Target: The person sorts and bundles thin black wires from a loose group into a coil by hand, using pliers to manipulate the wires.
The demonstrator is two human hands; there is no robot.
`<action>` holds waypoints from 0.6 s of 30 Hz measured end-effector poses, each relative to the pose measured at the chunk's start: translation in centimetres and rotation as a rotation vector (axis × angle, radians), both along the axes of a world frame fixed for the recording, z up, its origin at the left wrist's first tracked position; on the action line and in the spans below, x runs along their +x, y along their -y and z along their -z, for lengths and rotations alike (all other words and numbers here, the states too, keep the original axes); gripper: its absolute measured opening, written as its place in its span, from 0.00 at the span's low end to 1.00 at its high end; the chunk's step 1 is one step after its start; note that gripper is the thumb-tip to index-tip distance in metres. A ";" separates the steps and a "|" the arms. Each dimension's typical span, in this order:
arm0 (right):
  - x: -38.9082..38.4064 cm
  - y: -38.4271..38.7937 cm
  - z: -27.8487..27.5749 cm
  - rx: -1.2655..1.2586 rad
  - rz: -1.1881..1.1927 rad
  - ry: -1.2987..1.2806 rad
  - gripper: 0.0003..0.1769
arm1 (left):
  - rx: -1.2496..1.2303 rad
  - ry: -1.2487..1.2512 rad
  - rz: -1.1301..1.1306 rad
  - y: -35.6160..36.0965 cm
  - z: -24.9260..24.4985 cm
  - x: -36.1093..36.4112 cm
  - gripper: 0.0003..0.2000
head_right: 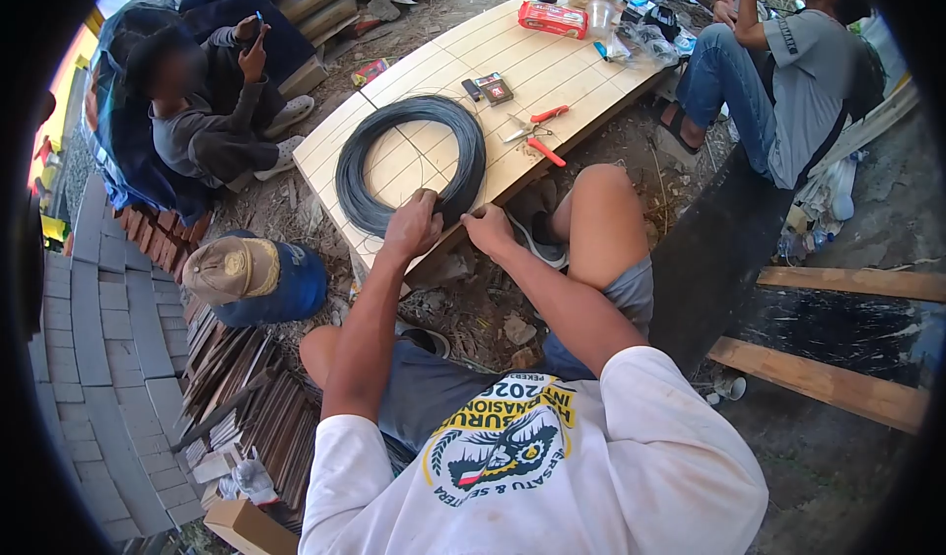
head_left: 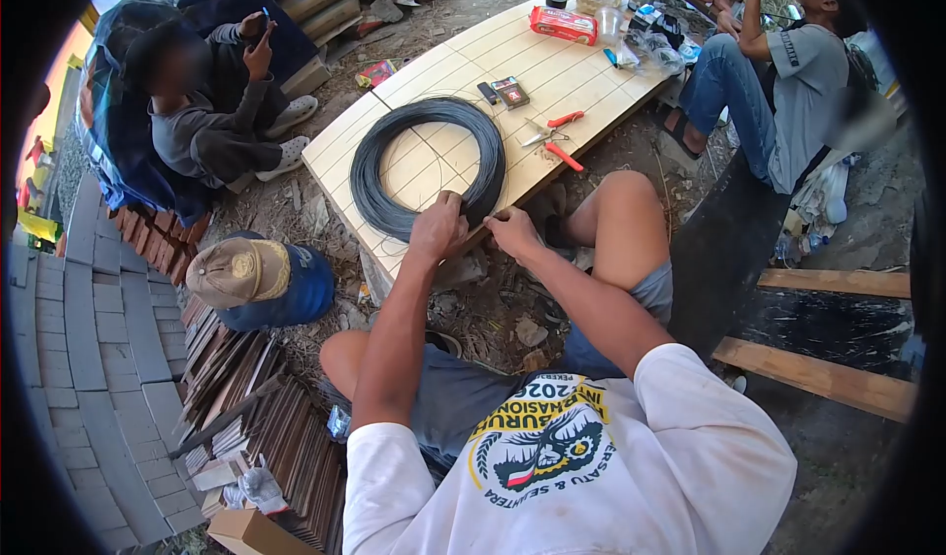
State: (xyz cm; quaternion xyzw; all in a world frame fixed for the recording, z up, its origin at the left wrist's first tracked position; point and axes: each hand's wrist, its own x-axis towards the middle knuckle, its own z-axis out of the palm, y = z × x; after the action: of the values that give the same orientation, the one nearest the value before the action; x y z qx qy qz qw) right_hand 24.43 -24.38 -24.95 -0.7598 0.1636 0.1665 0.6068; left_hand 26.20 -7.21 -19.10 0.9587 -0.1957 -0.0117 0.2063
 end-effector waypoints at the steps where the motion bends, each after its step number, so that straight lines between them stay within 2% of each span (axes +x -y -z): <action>1: -0.4 -0.5 0.0 -0.234 0.095 0.105 0.16 | -0.006 -0.011 -0.005 0.0 0.0 0.1 0.16; 2: -0.7 -0.8 0.0 -0.466 0.189 0.208 0.19 | -0.011 -0.023 -0.010 -0.1 0.1 0.0 0.18; 3: -0.7 -1.0 0.3 -0.466 0.185 0.205 0.19 | -0.011 -0.027 -0.013 -0.1 -0.1 -0.3 0.18; 5: -0.3 -1.3 0.7 -0.582 0.431 0.225 0.22 | -0.015 -0.047 -0.021 -0.1 -0.7 -0.5 0.23; 6: -0.1 -0.9 1.4 -0.583 0.433 0.227 0.22 | -0.016 -0.044 -0.019 0.0 -0.9 -0.5 0.23; 8: 0.5 0.2 2.8 -0.287 0.058 0.132 0.21 | 0.004 -0.084 -0.026 0.0 -1.1 -0.7 0.28; 11: -0.1 -0.3 -0.3 -0.331 -0.034 0.066 0.19 | 0.056 -0.045 0.005 -0.1 -1.4 -1.2 0.34; 15: 0.3 -0.3 1.0 -0.324 -0.028 0.177 0.20 | 0.139 0.048 -0.046 0.3 -0.3 -1.6 0.38; 17: 0.3 -0.4 1.2 -0.471 0.048 0.166 0.15 | 0.207 0.006 -0.069 0.4 0.3 -1.6 0.39; 18: 0.5 -0.4 0.8 -0.487 0.011 0.181 0.15 | 0.188 0.006 -0.107 0.3 0.6 -1.5 0.39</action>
State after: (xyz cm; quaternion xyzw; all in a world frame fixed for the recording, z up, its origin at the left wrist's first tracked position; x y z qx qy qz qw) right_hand 24.95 -24.01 -25.73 -0.8945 0.1479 0.0503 0.4190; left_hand 24.67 -7.49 -19.71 0.9828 -0.1431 -0.0161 0.1152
